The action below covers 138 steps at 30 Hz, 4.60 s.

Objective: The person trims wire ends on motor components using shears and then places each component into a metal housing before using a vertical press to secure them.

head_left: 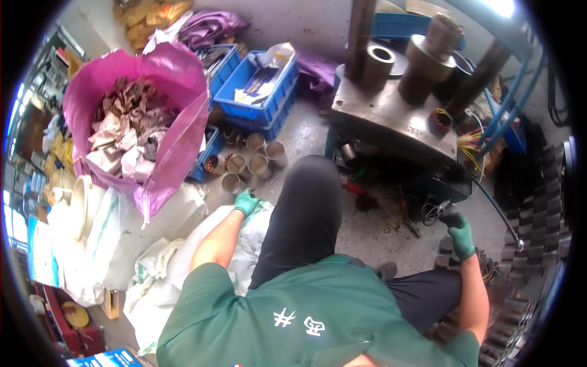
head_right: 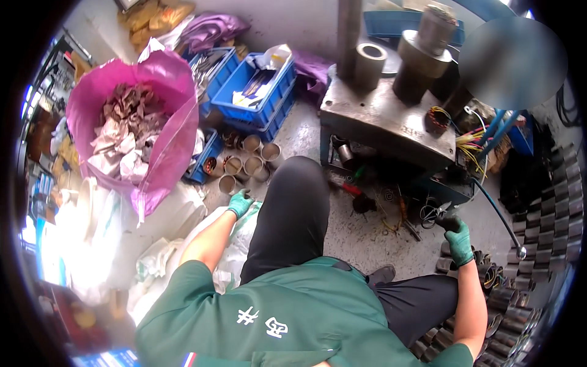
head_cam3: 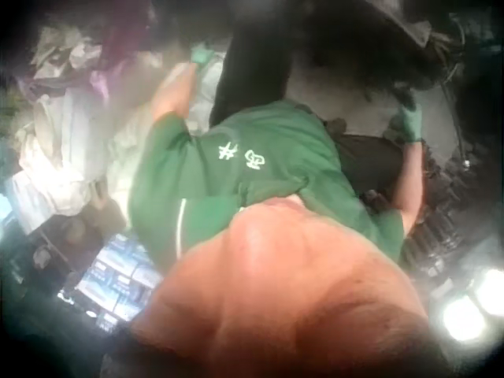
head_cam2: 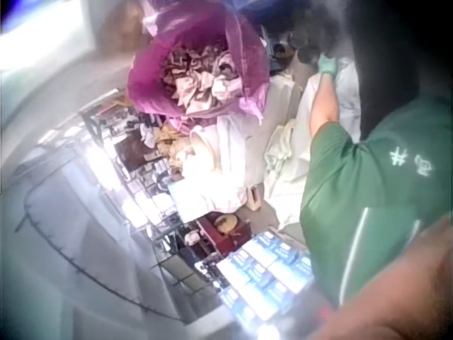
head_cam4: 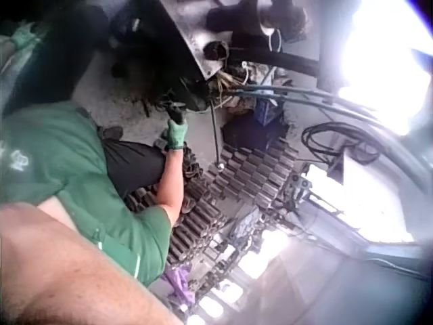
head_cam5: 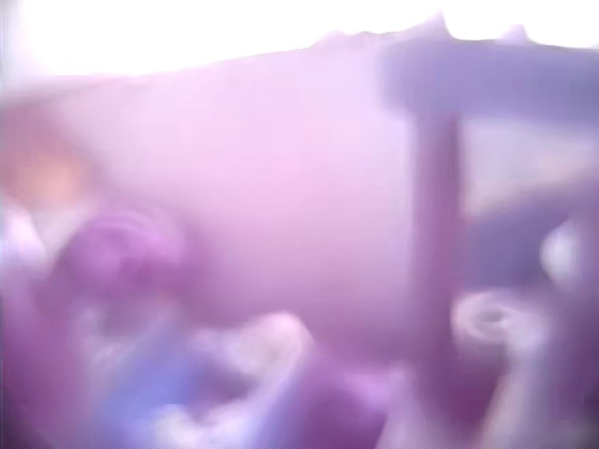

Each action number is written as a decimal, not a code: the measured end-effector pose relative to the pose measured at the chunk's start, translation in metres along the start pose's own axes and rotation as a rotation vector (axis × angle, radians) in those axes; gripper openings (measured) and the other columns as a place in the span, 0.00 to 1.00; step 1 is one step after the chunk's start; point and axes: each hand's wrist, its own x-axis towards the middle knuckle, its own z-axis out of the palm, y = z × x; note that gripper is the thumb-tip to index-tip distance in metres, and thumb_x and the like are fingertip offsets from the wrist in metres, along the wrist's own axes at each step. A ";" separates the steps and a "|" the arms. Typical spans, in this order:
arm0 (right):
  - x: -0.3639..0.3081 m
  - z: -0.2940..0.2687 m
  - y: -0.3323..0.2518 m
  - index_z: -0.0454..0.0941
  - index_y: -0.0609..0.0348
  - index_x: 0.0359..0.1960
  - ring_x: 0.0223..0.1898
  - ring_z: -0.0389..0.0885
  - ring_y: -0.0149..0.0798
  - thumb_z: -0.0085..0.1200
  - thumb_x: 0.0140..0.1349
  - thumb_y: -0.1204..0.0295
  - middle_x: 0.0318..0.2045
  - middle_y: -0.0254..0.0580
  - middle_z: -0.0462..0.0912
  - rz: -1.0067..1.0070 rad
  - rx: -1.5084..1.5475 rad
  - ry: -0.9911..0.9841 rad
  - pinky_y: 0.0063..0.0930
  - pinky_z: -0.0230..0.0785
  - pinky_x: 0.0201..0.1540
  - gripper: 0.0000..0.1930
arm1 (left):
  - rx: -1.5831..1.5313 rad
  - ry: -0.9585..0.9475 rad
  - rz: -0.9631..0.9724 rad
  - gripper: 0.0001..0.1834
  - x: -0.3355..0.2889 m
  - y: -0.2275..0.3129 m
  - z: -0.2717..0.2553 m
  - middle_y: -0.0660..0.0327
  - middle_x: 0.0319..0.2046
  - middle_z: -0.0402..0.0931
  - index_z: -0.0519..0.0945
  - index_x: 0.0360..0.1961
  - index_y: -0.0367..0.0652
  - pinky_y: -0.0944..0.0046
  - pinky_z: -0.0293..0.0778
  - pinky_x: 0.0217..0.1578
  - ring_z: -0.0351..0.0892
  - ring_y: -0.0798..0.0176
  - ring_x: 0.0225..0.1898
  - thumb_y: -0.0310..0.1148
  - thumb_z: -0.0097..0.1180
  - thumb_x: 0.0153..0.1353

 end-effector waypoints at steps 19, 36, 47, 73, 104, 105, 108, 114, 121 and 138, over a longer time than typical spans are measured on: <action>-0.039 -0.111 -0.017 0.77 0.67 0.61 0.61 0.81 0.45 0.48 0.76 0.65 0.58 0.49 0.84 -0.089 0.235 0.808 0.38 0.72 0.66 0.20 | 0.083 0.233 -0.486 0.25 0.019 -0.054 0.001 0.46 0.59 0.80 0.81 0.60 0.50 0.48 0.78 0.57 0.82 0.43 0.58 0.40 0.65 0.60; -0.038 -0.007 -0.133 0.63 0.70 0.68 0.60 0.81 0.45 0.47 0.79 0.74 0.63 0.55 0.77 -0.649 -0.969 1.285 0.38 0.76 0.65 0.20 | -0.395 0.667 0.080 0.11 -0.005 -0.011 -0.013 0.50 0.44 0.77 0.82 0.42 0.35 0.57 0.75 0.49 0.79 0.51 0.42 0.25 0.69 0.60; 0.060 -0.158 -0.168 0.51 0.58 0.78 0.51 0.88 0.39 0.52 0.75 0.75 0.56 0.48 0.84 -0.595 -0.525 1.184 0.28 0.82 0.50 0.33 | -1.726 0.008 0.287 0.14 0.000 0.195 -0.137 0.54 0.54 0.81 0.81 0.53 0.46 0.37 0.72 0.65 0.80 0.47 0.56 0.41 0.60 0.73; 0.062 -0.076 -0.202 0.35 0.32 0.83 0.45 0.76 0.26 0.53 0.68 0.87 0.53 0.41 0.73 -0.781 -0.253 1.232 0.17 0.79 0.48 0.52 | -1.730 -0.263 0.626 0.13 0.035 0.739 -0.151 0.62 0.28 0.78 0.82 0.34 0.46 0.59 0.79 0.45 0.79 0.62 0.36 0.40 0.73 0.61; 0.056 -0.066 -0.215 0.62 0.64 0.62 0.38 0.81 0.31 0.57 0.66 0.82 0.45 0.44 0.77 -0.628 -0.251 1.368 0.26 0.79 0.45 0.25 | -0.980 -0.040 1.045 0.29 0.043 0.866 -0.164 0.56 0.46 0.81 0.76 0.54 0.35 0.58 0.79 0.50 0.83 0.58 0.46 0.29 0.75 0.53; 0.056 -0.067 -0.214 0.62 0.64 0.61 0.38 0.81 0.31 0.56 0.67 0.82 0.44 0.45 0.78 -0.610 -0.285 1.389 0.27 0.78 0.44 0.24 | -0.954 -0.050 1.071 0.30 0.036 0.863 -0.165 0.56 0.46 0.81 0.75 0.55 0.36 0.58 0.79 0.51 0.82 0.58 0.47 0.29 0.76 0.52; 0.050 -0.067 -0.218 0.70 0.66 0.55 0.33 0.81 0.31 0.57 0.69 0.79 0.37 0.44 0.82 -0.664 -0.231 1.419 0.27 0.78 0.40 0.16 | -0.924 -0.053 1.088 0.35 0.035 0.860 -0.164 0.56 0.48 0.80 0.73 0.57 0.37 0.59 0.77 0.53 0.81 0.59 0.47 0.28 0.78 0.49; 0.032 -0.071 -0.231 0.85 0.63 0.47 0.30 0.85 0.32 0.59 0.70 0.74 0.35 0.43 0.89 -0.666 -0.271 1.403 0.27 0.79 0.38 0.09 | -0.948 0.052 1.079 0.37 0.027 0.854 -0.153 0.53 0.50 0.78 0.70 0.59 0.36 0.57 0.80 0.53 0.81 0.55 0.50 0.26 0.77 0.49; 0.012 -0.064 -0.241 0.85 0.61 0.55 0.54 0.87 0.40 0.58 0.67 0.74 0.55 0.49 0.85 -0.522 -0.542 1.273 0.32 0.81 0.57 0.15 | -0.972 0.153 1.181 0.38 0.047 0.852 -0.146 0.51 0.51 0.78 0.69 0.60 0.35 0.58 0.81 0.52 0.81 0.55 0.50 0.27 0.76 0.49; -0.033 -0.022 -0.263 0.86 0.61 0.52 0.46 0.87 0.55 0.59 0.67 0.53 0.43 0.52 0.88 -0.101 -1.250 0.632 0.47 0.77 0.54 0.24 | -1.049 0.033 1.016 0.42 0.078 0.804 -0.067 0.52 0.51 0.82 0.72 0.63 0.34 0.60 0.79 0.51 0.83 0.58 0.48 0.37 0.82 0.51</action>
